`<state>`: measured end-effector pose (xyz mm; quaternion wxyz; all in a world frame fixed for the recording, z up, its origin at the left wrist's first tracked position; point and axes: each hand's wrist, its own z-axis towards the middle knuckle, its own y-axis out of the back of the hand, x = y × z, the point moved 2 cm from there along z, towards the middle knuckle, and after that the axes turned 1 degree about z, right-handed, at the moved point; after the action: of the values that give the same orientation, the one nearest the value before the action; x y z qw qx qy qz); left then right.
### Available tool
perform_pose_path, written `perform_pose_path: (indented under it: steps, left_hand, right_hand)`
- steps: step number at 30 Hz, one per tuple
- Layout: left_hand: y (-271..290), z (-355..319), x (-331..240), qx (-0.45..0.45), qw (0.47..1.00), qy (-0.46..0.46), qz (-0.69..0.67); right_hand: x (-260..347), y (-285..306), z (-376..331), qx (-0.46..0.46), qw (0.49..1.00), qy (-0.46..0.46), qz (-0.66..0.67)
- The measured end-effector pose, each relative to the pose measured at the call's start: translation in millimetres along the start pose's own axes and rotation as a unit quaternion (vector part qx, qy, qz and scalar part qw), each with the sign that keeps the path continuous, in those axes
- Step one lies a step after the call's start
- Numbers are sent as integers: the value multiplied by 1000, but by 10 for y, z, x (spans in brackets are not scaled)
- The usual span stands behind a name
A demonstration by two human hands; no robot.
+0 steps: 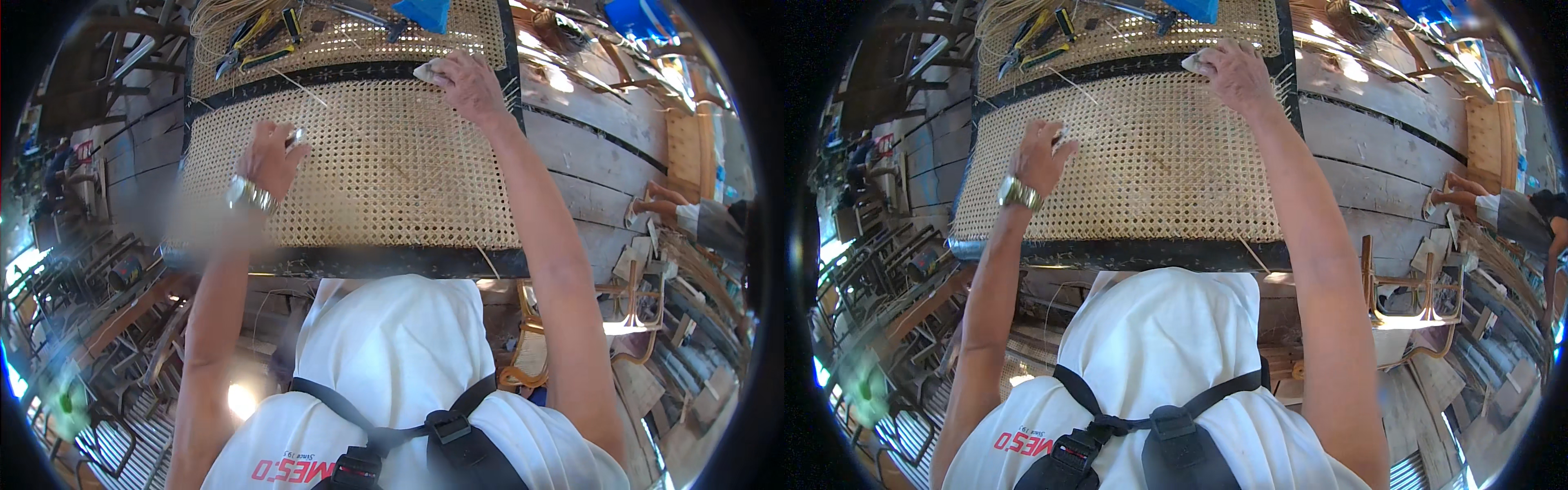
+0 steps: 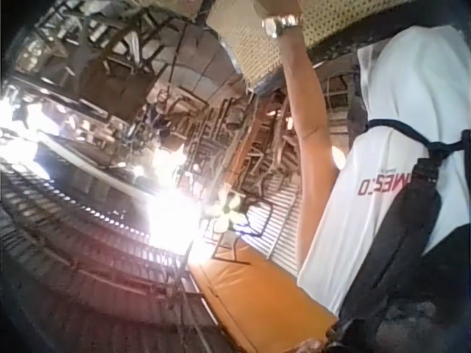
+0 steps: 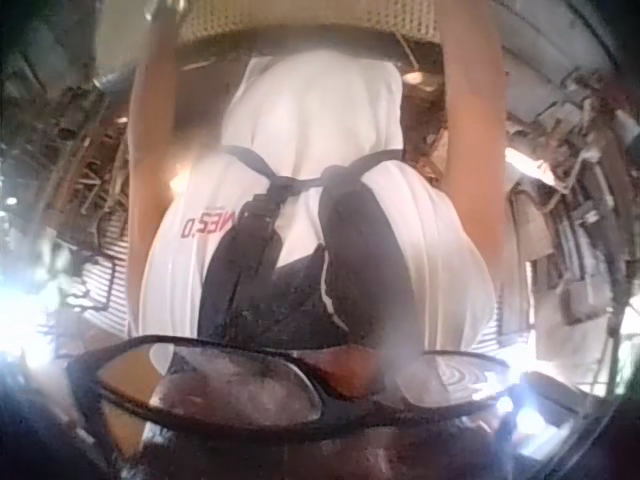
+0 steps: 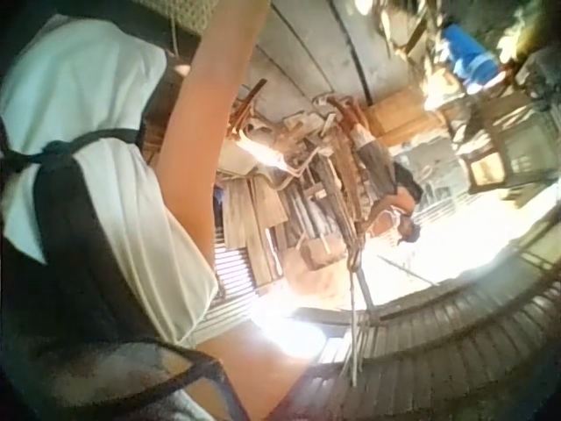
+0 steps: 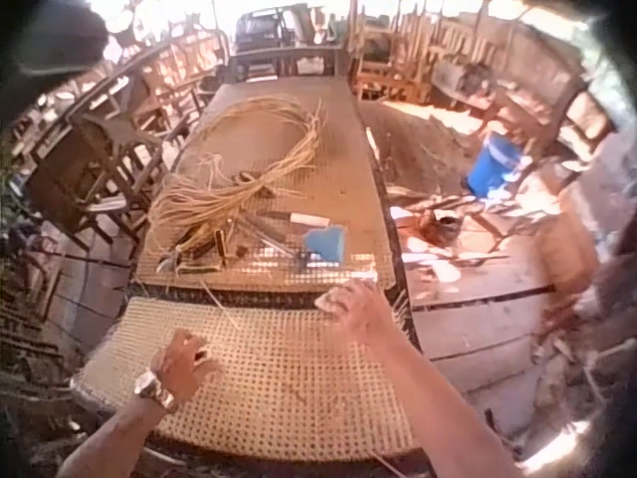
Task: Weaving rattan mesh onto the frame of a wooden chair using an awl and pliers.
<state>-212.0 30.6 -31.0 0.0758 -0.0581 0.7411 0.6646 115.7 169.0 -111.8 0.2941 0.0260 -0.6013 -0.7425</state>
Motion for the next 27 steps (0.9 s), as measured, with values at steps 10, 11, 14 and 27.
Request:
perform_pose_path:
  steps: [10,11,14,27]
  left_hand:
    - [39,-847,106,-97,992,71,-36]
    - [35,-863,110,-101,991,85,-33]
    - [30,-822,43,-101,988,111,-22]
    - [-7,-810,44,-115,983,135,-45]
  right_hand:
    - [660,956,-863,214,954,57,203]
    - [801,1142,-1093,200,947,105,228]
    - [973,1411,-1402,208,945,113,225]
    - [1036,1368,-1328,256,946,67,184]
